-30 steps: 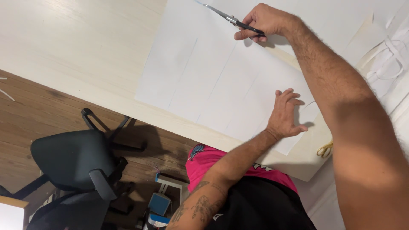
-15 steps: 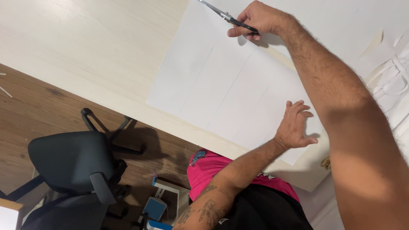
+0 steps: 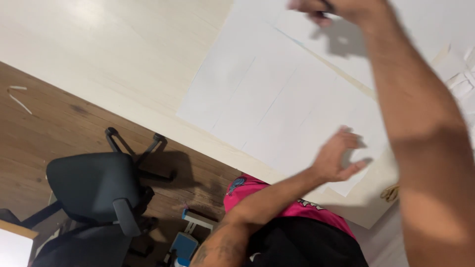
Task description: Cutting paper into strips using scissors.
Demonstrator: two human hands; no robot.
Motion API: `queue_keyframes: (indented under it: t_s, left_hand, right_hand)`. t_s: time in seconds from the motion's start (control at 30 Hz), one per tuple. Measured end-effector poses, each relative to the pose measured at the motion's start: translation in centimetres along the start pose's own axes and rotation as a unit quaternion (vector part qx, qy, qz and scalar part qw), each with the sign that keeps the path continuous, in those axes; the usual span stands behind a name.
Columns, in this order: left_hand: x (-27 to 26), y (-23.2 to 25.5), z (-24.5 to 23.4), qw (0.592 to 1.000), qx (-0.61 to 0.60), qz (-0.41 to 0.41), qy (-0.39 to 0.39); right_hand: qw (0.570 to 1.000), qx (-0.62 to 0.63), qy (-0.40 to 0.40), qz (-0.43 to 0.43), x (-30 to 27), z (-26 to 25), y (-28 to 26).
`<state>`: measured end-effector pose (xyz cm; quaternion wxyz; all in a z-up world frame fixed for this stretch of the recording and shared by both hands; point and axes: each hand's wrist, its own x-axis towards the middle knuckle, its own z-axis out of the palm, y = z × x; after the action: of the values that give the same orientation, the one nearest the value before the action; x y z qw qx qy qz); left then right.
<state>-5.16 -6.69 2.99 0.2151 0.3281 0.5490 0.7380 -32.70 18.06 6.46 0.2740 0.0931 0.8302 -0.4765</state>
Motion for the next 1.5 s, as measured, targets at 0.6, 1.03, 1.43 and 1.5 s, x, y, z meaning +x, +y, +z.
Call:
queue_keyframes:
  t_s: [0.6, 1.03, 1.43, 1.5]
  left_hand:
    - [-2.3, 1.7, -23.0, 0.75, 0.632, -0.195, -0.008]
    - [1.8, -0.4, -30.6, 0.687, 0.684, -0.234, 0.073]
    - [7.9, 4.2, -57.3, 0.763, 0.645, -0.032, -0.032]
    - [8.3, 5.0, -60.0, 0.738, 0.655, -0.065, -0.147]
  right_hand:
    - [0.826, 0.454, 0.324, 0.079, -34.0, 27.8, 16.9]
    - [0.867, 0.377, 0.317, 0.078, -25.0, 34.3, 5.1]
    - [0.777, 0.271, 0.528, 0.21, -9.3, 38.5, -4.4]
    - [0.769, 0.35, 0.508, 0.166, -8.6, 39.2, -7.4]
